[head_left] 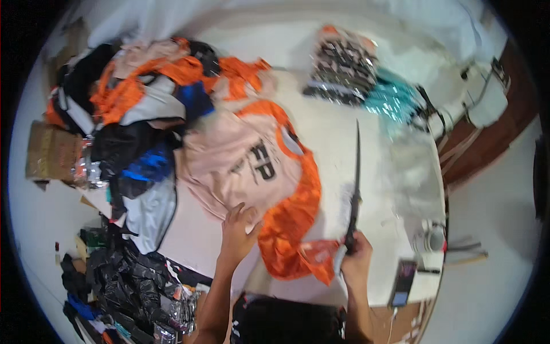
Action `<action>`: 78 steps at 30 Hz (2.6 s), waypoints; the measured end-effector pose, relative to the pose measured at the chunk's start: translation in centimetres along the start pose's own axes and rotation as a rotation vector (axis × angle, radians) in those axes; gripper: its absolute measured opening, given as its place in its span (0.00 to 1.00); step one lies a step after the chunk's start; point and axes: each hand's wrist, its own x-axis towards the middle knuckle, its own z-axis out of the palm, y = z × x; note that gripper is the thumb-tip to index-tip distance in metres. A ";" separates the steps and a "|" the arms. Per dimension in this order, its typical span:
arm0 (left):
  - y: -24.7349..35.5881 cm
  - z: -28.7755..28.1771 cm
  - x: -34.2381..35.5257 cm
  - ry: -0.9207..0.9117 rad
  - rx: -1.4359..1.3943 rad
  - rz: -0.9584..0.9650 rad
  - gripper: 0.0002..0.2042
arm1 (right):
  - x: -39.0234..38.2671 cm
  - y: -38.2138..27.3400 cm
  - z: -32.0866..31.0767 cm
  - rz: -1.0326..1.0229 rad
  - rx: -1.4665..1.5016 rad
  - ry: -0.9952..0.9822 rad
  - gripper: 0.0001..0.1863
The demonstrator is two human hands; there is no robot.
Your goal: The recorder uses large scissors to trim elastic bands and tags from a sports jersey on a work table.
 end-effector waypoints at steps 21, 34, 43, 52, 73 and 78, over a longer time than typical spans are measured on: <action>-1.3 0.0 -2.0 0.329 0.569 -0.338 0.18 | -1.0 2.9 -2.7 -0.043 -0.070 0.015 0.09; 5.6 4.7 -4.6 0.097 -0.391 -0.095 0.20 | -1.9 6.1 -2.0 0.042 -0.072 -0.161 0.11; -0.5 2.3 -7.4 0.174 0.566 -0.352 0.19 | 1.5 9.6 -0.5 -0.145 -0.583 -0.107 0.19; 6.5 3.5 -3.9 -0.262 -0.761 0.195 0.20 | 16.1 5.9 6.2 -0.271 -0.436 -0.199 0.08; -9.6 2.8 13.3 0.813 -0.953 -0.020 0.14 | 7.7 9.8 2.2 -0.225 -0.624 -0.207 0.15; -8.9 -4.5 11.6 1.014 -0.284 0.051 0.11 | 8.6 10.0 2.1 -0.280 -0.622 -0.081 0.14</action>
